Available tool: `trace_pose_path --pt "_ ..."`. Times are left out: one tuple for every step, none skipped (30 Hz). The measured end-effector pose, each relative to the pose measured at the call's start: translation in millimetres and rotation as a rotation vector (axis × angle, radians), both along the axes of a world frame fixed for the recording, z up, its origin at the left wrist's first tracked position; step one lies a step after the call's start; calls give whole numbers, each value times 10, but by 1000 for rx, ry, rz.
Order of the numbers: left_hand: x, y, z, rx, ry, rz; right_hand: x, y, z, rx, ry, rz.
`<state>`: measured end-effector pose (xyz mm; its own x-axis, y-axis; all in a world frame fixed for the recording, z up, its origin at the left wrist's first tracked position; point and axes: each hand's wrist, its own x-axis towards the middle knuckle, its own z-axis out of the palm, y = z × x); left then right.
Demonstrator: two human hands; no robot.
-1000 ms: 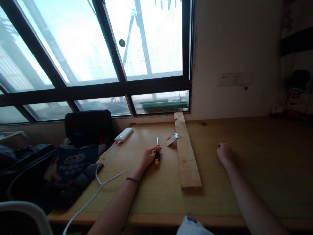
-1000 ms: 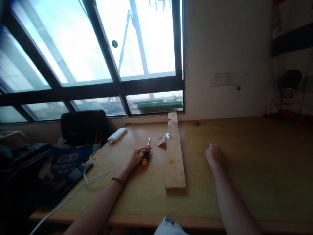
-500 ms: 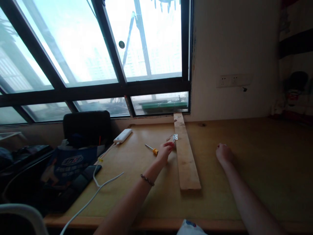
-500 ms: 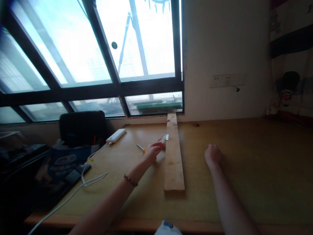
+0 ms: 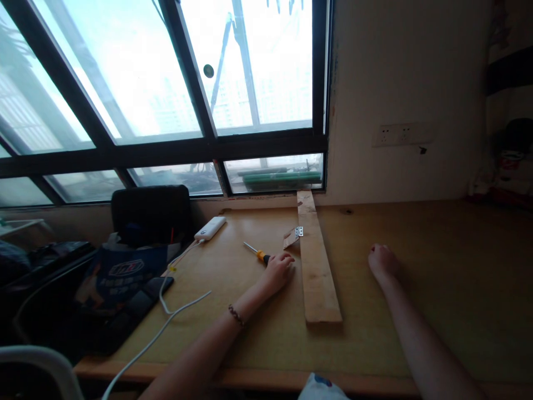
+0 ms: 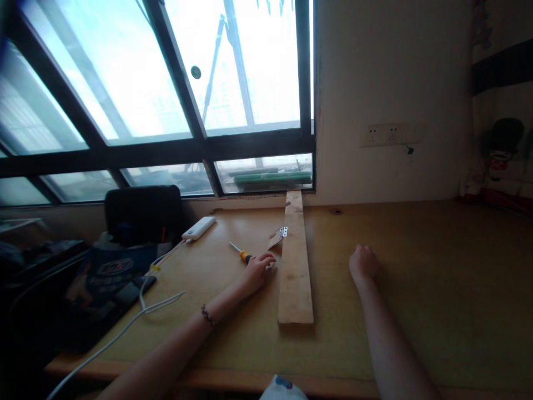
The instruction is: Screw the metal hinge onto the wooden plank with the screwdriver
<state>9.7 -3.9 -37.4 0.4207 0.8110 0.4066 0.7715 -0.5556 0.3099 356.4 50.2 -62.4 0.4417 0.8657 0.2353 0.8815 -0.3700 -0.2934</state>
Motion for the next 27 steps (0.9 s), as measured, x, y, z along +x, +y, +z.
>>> trace_pose_path --pt "-73 -20 14 -3 -6 -58 -2 -6 3 3 -2 4" --pt "-146 -42 29 -11 -14 -107 -4 -13 7 5 -4 9" --pt "-217 -64 46 -22 -24 -146 -7 -20 12 6 -4 9" --pt "-284 -83 62 -33 -35 -172 -10 -26 18 5 -3 5" --pt "-345 -100 76 -41 -44 -189 -12 -32 24 4 -2 0" --pt "-398 -112 89 -47 -50 -199 -15 -36 30 2 0 -3" --pt "-441 -121 99 -48 -54 -201 -18 -40 36 1 2 -6" --pt "-473 -125 106 -44 -57 -198 -20 -42 39 0 4 -6" --pt "-494 -128 110 -37 -58 -192 -22 -45 41 1 4 -6" --pt "-504 -129 112 -28 -56 -186 -24 -47 42 4 3 -7" --pt "-504 -129 111 -18 -51 -181 -24 -49 40 10 0 -8" --pt "-495 -129 110 -6 -49 -177 -23 -50 37 18 -3 -9" --pt "-478 -130 108 6 -50 -174 -22 -51 34 26 -8 -9" --pt "-455 -131 106 14 -54 -175 -20 -51 31 31 -11 -8" --pt "-428 -132 103 20 -60 -176 -17 -50 28 32 -12 -7" --pt "-397 -131 102 23 -67 -177 -14 -48 27 27 -12 -4" --pt "-364 -130 101 24 -70 -173 -13 -45 27 18 -12 -3" --pt "-330 -126 102 25 -69 -162 -12 -44 29 8 -12 -2" --pt "-294 -120 104 24 -62 -144 -13 -43 31 -2 -13 2" --pt "-256 -112 108 22 -54 -120 -16 -43 35 -8 -17 5" --pt "-218 -100 113 19 -47 -90 -21 -46 40 -12 -23 7" --pt "-179 -87 119 12 -41 -62 -28 -51 45 -11 -31 8" --pt "-139 -72 127 4 -36 -40 -35 -57 51 -8 -41 9" --pt "-100 -55 135 0 -32 -25 -44 -64 57 -5 -52 9" --pt "-64 -38 143 6 -28 -15 -52 -72 64 -2 -63 10" --pt "-31 -20 150 26 -24 3 -60 -79 72 -1 -72 11" --pt "-3 -1 154 57 -24 39 -68 -86 81 0 -79 12"
